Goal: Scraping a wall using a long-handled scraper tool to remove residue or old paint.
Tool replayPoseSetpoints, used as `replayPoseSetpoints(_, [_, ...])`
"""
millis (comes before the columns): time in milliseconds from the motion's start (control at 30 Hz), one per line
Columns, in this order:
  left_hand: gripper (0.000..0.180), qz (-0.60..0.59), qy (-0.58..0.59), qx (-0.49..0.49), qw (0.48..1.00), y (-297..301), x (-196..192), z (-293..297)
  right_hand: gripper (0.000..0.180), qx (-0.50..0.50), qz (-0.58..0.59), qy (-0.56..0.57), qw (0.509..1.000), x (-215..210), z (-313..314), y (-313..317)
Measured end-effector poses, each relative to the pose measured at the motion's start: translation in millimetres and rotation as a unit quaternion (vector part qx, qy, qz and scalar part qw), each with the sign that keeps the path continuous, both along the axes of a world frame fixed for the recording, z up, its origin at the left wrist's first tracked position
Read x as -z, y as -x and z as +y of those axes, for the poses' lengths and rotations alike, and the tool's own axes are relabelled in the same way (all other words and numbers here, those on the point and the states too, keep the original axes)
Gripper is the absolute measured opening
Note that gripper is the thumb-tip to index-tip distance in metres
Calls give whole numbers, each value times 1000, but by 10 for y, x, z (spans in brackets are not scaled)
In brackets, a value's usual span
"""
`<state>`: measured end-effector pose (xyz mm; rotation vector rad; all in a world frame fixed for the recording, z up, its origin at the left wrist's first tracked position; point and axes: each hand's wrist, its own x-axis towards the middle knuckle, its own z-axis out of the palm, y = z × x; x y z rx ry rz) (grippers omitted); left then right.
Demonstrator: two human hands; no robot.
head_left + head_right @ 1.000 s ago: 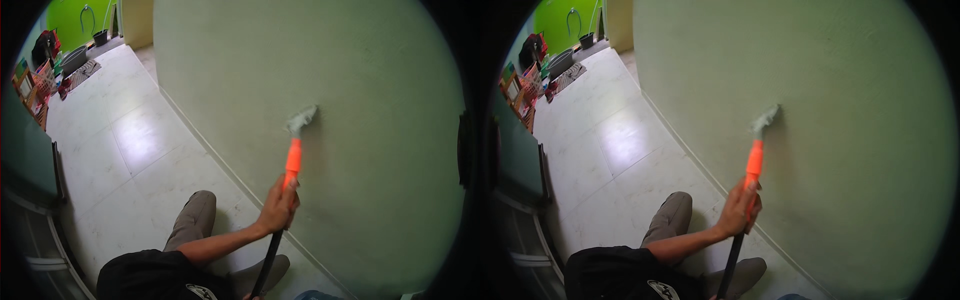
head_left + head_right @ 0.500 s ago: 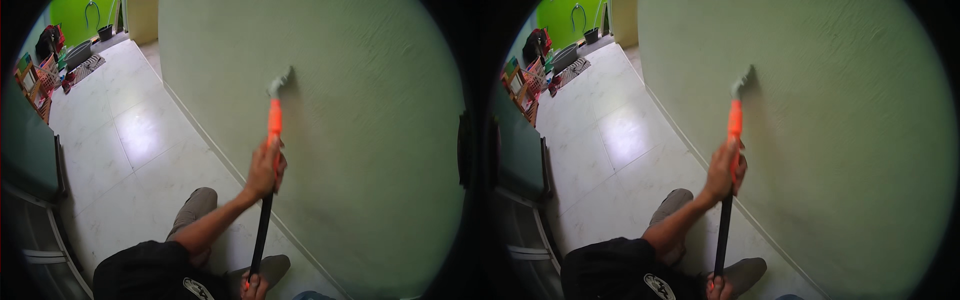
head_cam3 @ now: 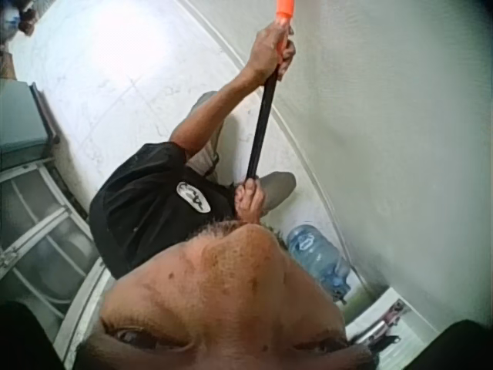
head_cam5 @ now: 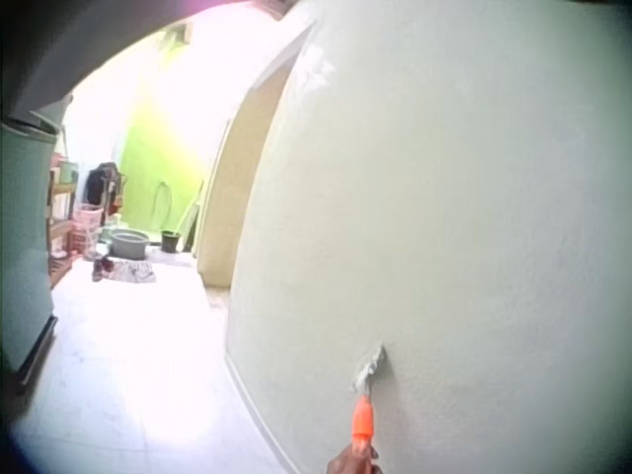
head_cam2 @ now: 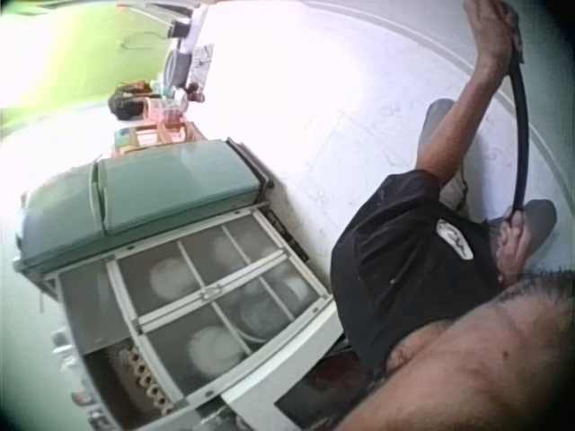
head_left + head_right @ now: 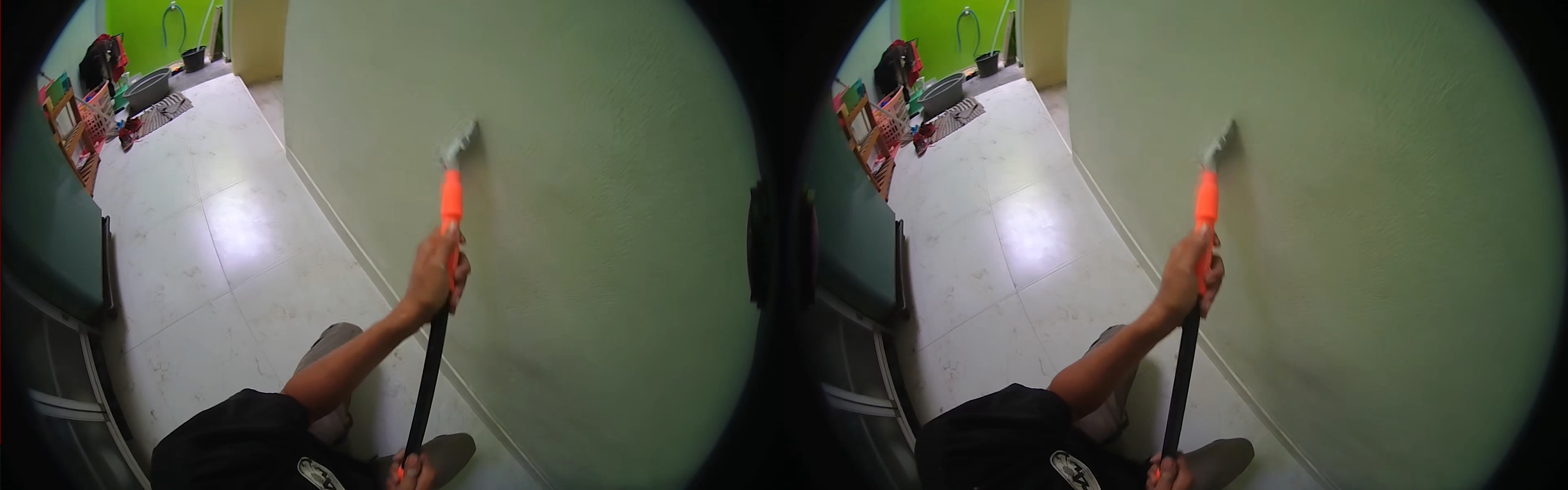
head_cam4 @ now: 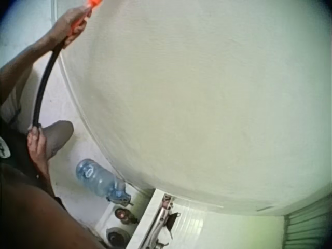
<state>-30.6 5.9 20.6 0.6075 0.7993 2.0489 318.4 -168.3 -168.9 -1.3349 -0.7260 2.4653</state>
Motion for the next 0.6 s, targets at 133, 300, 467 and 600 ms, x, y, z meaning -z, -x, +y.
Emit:
replayPoseSetpoints(133, [46, 24, 37, 81, 996, -377, 144, -187, 38, -8, -62, -81, 995, -352, -142, 292])
replayPoseSetpoints(300, [46, 64, 66, -51, 994, 72, 150, 26, 39, -26, -113, -238, 964, -827, -159, 739])
replayPoseSetpoints(467, [46, 11, 37, -19, 999, 547, 190, 138, 40, -14, -144, -369, 918, -1001, -70, 1022])
replayPoseSetpoints(600, [45, 14, 18, -21, 1000, 328, 308, 152, 45, 10, -172, -450, 876, -968, 106, 936])
